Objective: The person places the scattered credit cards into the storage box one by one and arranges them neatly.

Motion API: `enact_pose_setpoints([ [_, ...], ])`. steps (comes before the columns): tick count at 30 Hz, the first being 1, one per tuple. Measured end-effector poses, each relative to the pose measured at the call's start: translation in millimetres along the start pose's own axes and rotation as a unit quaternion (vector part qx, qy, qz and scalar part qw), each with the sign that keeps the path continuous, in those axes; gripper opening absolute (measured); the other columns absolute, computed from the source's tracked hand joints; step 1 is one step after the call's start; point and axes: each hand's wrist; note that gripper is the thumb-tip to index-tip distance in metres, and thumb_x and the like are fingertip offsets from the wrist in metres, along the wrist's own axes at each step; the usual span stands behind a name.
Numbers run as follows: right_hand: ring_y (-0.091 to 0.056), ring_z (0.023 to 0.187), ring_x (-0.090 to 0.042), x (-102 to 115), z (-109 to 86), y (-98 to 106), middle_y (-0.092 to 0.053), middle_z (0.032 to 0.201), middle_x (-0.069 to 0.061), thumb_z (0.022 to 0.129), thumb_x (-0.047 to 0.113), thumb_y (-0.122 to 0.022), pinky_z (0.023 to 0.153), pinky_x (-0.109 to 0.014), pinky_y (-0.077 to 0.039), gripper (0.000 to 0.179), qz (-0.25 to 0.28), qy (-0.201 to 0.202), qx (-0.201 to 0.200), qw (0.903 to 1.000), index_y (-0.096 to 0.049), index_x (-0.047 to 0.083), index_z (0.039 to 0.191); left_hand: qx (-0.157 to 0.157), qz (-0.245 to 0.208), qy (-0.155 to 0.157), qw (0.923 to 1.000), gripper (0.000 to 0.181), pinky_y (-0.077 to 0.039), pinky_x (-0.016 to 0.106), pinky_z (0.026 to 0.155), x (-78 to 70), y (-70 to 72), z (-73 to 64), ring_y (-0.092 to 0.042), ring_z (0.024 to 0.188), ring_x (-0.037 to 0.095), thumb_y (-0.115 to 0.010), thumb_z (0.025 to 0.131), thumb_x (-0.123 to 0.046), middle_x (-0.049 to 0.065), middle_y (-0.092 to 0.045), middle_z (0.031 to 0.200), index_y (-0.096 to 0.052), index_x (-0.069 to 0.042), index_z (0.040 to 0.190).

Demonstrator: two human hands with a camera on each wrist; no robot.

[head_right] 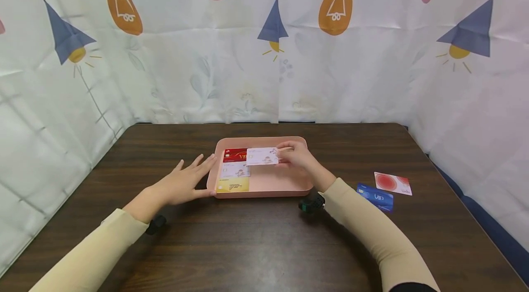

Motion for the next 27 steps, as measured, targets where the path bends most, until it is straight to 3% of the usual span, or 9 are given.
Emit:
enact_pose_setpoints([
  [13,-0.063,0.090,-0.019,-7,18.1,-14,-0.055,0.123,-0.022,0.101,-0.008,-0.057,0.075,-0.028,-0.061,0.046,0.097,-0.048,-0.058,0.9924,-0.045,-0.008,0.145,0.000,0.000,-0.005,1.0000,0.108,-0.010,0.076,0.113,1.7,-1.2,-0.5,-0.016,0.154,0.040,-0.056,0.090,-0.075,0.008,-0.016,0.170,-0.013,-0.012,0.166],
  [21,-0.060,0.103,-0.023,-5,22.3,-16,-0.049,0.135,-0.024,0.103,-0.005,-0.054,0.087,-0.033,-0.058,0.047,0.098,-0.062,-0.083,0.9898,-0.044,-0.006,0.148,0.001,0.000,-0.005,1.0000,0.107,-0.010,0.076,0.113,1.7,-0.6,0.4,-0.016,0.154,0.040,-0.056,0.090,-0.075,0.009,-0.017,0.170,-0.014,-0.012,0.166],
  [27,-0.060,0.099,-0.021,-6,25.1,-17,-0.045,0.141,-0.025,0.104,-0.004,-0.053,0.090,-0.033,-0.057,0.046,0.086,-0.062,-0.101,0.9892,-0.043,-0.006,0.149,0.004,0.000,-0.003,1.0000,0.107,-0.010,0.076,0.113,-0.1,1.1,1.2,-0.015,0.154,0.040,-0.056,0.090,-0.075,0.008,-0.016,0.170,-0.014,-0.013,0.166],
])
Point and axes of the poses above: each hand's wrist, its own z-axis towards the middle knuckle, its own y-axis out of the back of the hand, x = y × z
